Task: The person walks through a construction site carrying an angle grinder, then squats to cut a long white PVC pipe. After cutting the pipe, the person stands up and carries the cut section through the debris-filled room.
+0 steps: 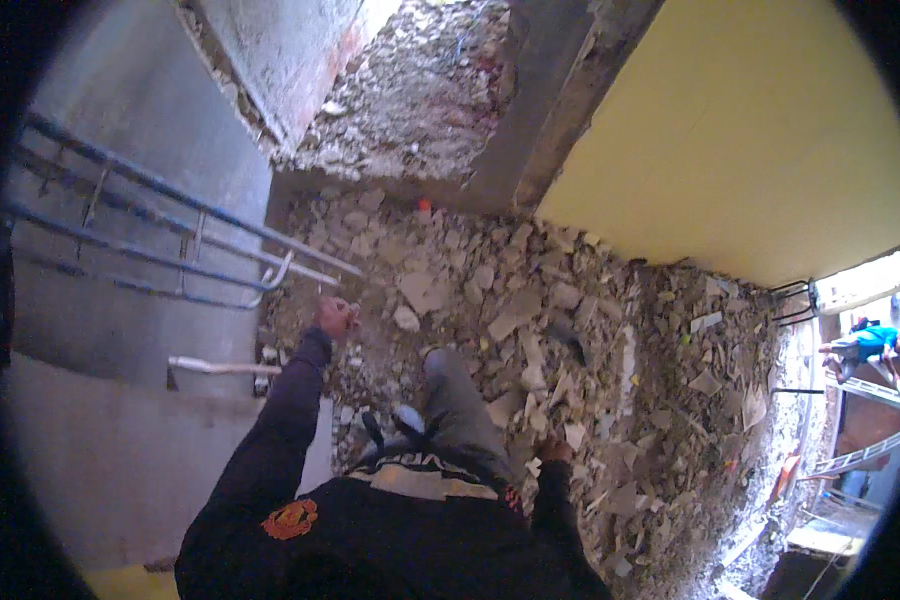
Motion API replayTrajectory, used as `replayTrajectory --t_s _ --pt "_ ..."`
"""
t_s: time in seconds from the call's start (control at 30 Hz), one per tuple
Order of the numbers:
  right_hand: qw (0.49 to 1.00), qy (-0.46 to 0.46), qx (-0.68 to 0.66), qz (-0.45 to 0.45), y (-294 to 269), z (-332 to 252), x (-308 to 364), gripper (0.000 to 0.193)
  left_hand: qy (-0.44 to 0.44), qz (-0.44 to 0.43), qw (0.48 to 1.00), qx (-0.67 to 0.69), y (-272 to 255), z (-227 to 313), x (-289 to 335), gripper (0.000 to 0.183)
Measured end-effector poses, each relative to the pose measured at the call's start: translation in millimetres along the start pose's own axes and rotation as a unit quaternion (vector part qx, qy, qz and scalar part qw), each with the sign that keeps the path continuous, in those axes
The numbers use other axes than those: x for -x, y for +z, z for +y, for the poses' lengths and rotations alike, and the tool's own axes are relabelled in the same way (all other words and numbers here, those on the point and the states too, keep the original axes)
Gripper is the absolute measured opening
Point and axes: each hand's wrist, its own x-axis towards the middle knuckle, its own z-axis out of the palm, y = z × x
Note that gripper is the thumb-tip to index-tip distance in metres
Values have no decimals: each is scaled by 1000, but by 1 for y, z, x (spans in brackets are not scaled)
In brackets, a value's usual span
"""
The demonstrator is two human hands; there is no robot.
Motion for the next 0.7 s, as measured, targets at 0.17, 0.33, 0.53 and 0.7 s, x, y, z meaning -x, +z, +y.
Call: replayTrajectory --t_s 0.17,0.33,0.53,0.7 --pt "975 13 -41 219 -72 -66 -124 52 54 -46 989 -129 73 -14 -65 41" --pt "829 -7 -521 205 -290 -193 -251 45 -59 -45 989 -125 38 -6 -146 41" --pt "763 -186 -359 505 -562 -318 -453 58 -116 99 906 -394 -108 -28 -212 16" --pt "641 -204 -328 664 -811 -377 -476 95 -78 164 938 -294 -110 20 -211 8"
